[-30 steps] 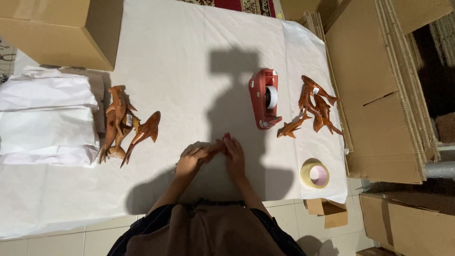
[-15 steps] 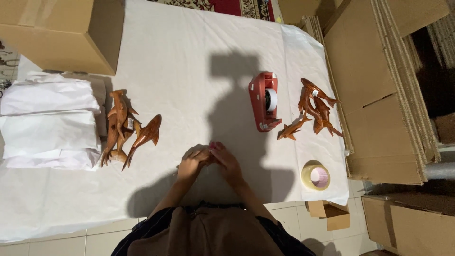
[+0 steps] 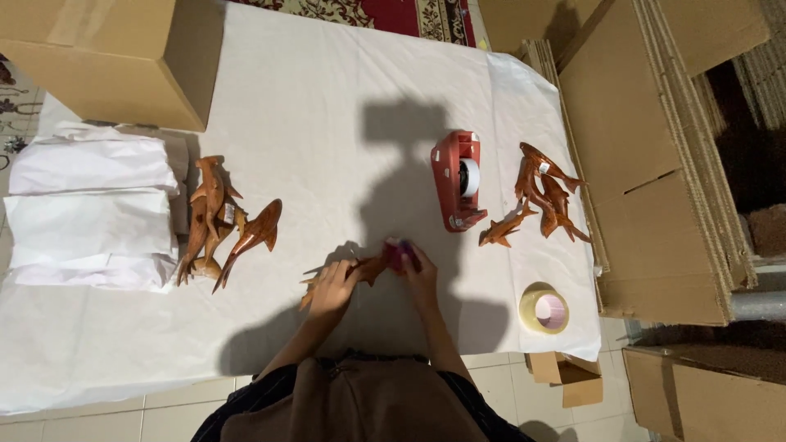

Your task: Cleaning and detailing wooden fish figurines using a small hand tool on a workspace

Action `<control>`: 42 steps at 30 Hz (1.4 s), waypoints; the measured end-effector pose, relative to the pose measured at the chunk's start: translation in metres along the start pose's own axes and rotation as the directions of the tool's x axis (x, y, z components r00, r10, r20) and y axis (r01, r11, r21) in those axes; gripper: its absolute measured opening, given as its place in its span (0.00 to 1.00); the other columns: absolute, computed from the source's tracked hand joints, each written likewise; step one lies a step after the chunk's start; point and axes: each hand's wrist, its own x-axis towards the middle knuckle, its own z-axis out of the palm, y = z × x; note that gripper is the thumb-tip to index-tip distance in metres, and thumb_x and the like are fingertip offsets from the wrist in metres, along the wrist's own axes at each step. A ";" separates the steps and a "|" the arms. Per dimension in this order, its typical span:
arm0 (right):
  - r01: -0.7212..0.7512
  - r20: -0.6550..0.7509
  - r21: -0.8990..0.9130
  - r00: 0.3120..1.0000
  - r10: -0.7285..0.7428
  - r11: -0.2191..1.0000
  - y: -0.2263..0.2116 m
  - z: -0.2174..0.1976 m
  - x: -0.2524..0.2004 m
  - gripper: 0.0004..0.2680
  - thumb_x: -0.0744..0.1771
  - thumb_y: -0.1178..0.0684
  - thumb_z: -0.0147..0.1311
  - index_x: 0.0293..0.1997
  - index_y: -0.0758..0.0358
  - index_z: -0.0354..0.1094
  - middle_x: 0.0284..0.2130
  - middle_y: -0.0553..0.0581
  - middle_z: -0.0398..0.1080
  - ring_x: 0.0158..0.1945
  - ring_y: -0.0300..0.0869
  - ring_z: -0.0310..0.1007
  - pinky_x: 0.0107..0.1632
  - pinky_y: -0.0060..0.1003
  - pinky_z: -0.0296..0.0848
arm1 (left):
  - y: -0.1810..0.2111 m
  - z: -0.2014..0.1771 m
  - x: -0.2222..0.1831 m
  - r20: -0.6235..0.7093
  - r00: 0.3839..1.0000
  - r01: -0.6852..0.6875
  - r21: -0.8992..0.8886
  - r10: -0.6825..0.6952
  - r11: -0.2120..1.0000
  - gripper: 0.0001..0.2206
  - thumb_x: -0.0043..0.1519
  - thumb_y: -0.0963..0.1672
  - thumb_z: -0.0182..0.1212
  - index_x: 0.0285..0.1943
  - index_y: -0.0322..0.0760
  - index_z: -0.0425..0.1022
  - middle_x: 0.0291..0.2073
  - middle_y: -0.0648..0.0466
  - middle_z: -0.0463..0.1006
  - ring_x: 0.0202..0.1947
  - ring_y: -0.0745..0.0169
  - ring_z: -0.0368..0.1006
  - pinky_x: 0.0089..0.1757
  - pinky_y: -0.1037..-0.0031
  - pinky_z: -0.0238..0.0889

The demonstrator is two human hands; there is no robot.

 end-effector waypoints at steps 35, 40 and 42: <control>0.385 0.247 0.225 0.866 -0.434 0.895 -0.095 0.056 -0.068 0.20 0.74 0.44 0.39 0.71 0.71 0.57 0.63 0.73 0.60 0.66 0.56 0.60 0.65 0.60 0.59 | 0.024 -0.033 0.044 0.680 0.342 0.375 -0.732 -0.648 -0.569 0.21 0.68 0.46 0.59 0.69 0.35 0.67 0.50 0.46 0.72 0.39 0.55 0.75 0.35 0.66 0.77; 0.641 0.314 -0.088 0.744 -0.589 0.762 -0.128 0.057 -0.086 0.12 0.70 0.61 0.48 0.60 0.64 0.71 0.58 0.71 0.65 0.63 0.64 0.66 0.63 0.55 0.67 | 0.029 -0.071 0.073 0.707 0.319 0.297 -0.707 -0.632 -0.641 0.21 0.69 0.48 0.56 0.68 0.35 0.62 0.43 0.50 0.65 0.27 0.56 0.72 0.22 0.69 0.73; 0.632 0.300 -0.128 0.759 -0.578 0.764 -0.116 0.056 -0.083 0.11 0.69 0.60 0.52 0.55 0.59 0.77 0.54 0.64 0.70 0.59 0.58 0.72 0.60 0.48 0.73 | 0.029 -0.081 0.081 0.700 0.312 0.293 -0.714 -0.642 -0.636 0.21 0.68 0.48 0.56 0.67 0.36 0.61 0.42 0.50 0.64 0.24 0.57 0.71 0.20 0.69 0.73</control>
